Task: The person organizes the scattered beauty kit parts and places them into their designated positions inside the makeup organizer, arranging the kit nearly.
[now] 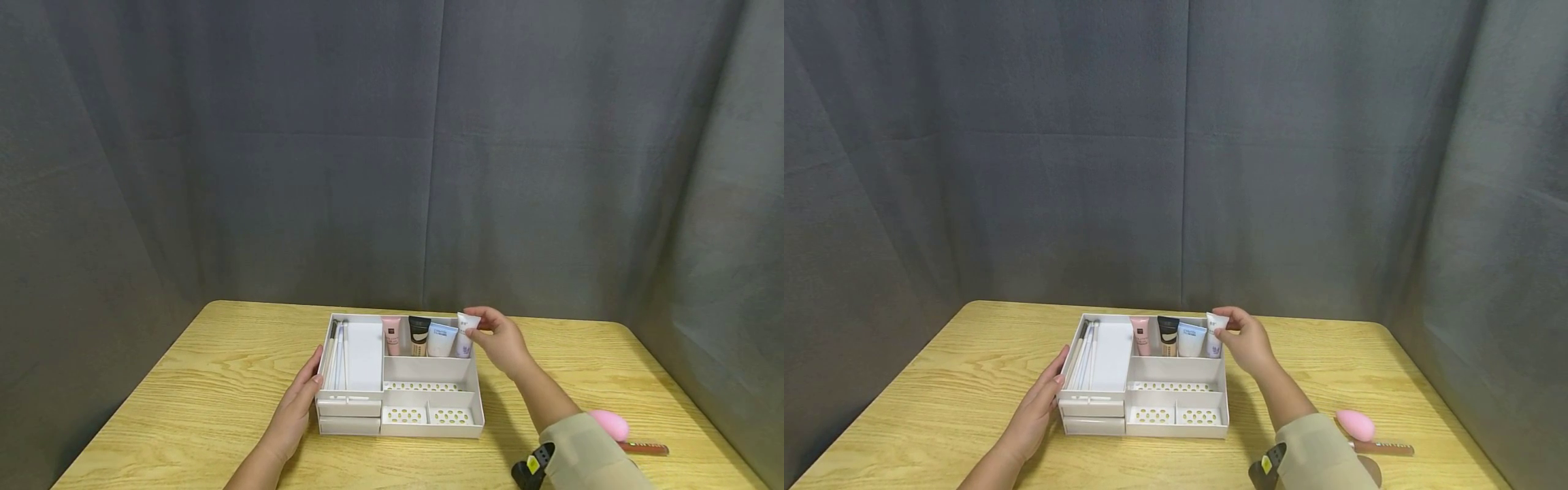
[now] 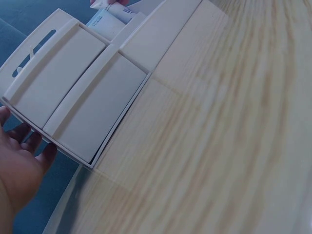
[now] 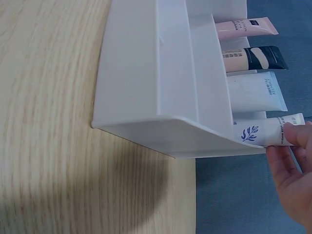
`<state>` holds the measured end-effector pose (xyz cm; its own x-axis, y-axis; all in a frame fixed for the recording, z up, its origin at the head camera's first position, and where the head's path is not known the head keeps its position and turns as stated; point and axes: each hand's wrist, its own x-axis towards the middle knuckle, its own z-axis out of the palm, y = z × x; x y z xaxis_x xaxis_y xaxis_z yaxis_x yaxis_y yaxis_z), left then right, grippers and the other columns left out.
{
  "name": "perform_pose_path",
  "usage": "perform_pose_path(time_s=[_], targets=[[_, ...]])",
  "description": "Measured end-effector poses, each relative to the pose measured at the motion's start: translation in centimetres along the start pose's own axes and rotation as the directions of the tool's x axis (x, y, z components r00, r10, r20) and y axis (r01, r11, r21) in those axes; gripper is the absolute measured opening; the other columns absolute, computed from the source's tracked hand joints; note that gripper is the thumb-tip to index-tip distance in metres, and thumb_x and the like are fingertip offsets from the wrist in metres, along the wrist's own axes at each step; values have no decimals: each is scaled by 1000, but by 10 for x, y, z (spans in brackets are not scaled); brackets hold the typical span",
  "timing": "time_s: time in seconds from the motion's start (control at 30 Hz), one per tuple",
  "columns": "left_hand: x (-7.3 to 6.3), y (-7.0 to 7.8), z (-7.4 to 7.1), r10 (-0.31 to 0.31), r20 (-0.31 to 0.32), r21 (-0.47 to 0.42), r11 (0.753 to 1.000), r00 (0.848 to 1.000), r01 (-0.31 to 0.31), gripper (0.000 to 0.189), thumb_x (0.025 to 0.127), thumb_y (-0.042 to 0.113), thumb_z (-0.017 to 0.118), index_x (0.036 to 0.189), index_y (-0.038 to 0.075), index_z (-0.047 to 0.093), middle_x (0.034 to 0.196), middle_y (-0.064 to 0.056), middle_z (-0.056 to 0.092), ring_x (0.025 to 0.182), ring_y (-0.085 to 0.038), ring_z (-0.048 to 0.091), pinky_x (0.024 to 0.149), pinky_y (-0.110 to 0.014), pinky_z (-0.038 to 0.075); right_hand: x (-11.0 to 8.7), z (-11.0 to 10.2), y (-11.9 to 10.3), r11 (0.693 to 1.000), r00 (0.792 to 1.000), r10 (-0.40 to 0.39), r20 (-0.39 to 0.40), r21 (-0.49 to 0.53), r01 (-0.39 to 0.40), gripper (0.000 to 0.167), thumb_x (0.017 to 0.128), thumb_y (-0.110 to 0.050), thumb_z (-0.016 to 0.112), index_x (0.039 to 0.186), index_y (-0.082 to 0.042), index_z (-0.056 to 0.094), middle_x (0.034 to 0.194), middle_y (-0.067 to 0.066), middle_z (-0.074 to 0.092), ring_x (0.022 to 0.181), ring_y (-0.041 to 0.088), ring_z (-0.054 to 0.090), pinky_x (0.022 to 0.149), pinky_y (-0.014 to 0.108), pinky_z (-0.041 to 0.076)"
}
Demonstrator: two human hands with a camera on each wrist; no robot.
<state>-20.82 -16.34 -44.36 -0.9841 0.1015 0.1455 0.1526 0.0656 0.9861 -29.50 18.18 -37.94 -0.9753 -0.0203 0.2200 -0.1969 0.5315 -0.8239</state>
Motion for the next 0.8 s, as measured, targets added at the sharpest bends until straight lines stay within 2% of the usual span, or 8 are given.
perform_pose_path(time_s=[0.2, 0.37, 0.53, 0.8], targets=[[-1, -1, 0, 2, -2, -4, 1000, 1000, -2, 57, 106, 31, 34, 158, 15, 19, 166, -9, 12, 153, -32, 6, 124, -49, 5, -1, 2, 1, 999, 1000, 23, 13, -23, -22, 34, 93, -6, 64, 127, -8, 62, 119, 16, 63, 115, 33, 59, 88, 35, 57], [0, -1, 0, 7, -4, -5, 1000, 1000, -7, 57, 106, 31, 35, 158, 14, 19, 166, -9, 13, 153, -33, 6, 124, -50, 5, 0, 3, 2, 1000, 999, 26, 18, -18, -26, 35, 93, -6, 64, 127, -8, 62, 119, 16, 63, 115, 33, 59, 87, 36, 57], [0, -1, 0, 8, 2, -8, 1000, 1000, -8, 57, 106, 31, 34, 158, 13, 18, 166, -10, 11, 153, -34, 5, 124, -51, 5, -1, 2, 1, 1000, 1000, 25, 19, -17, -25, 35, 93, -7, 65, 128, -8, 62, 122, 16, 63, 116, 33, 58, 87, 35, 57], [0, -1, 0, 8, 2, -2, 1000, 1000, -8, 57, 106, 31, 33, 158, 13, 17, 166, -10, 12, 153, -33, 5, 124, -51, 5, -1, 1, 1, 1000, 1000, 4, 10, -10, -4, 36, 93, -7, 65, 128, -4, 61, 124, 16, 63, 114, 32, 58, 84, 28, 55]])
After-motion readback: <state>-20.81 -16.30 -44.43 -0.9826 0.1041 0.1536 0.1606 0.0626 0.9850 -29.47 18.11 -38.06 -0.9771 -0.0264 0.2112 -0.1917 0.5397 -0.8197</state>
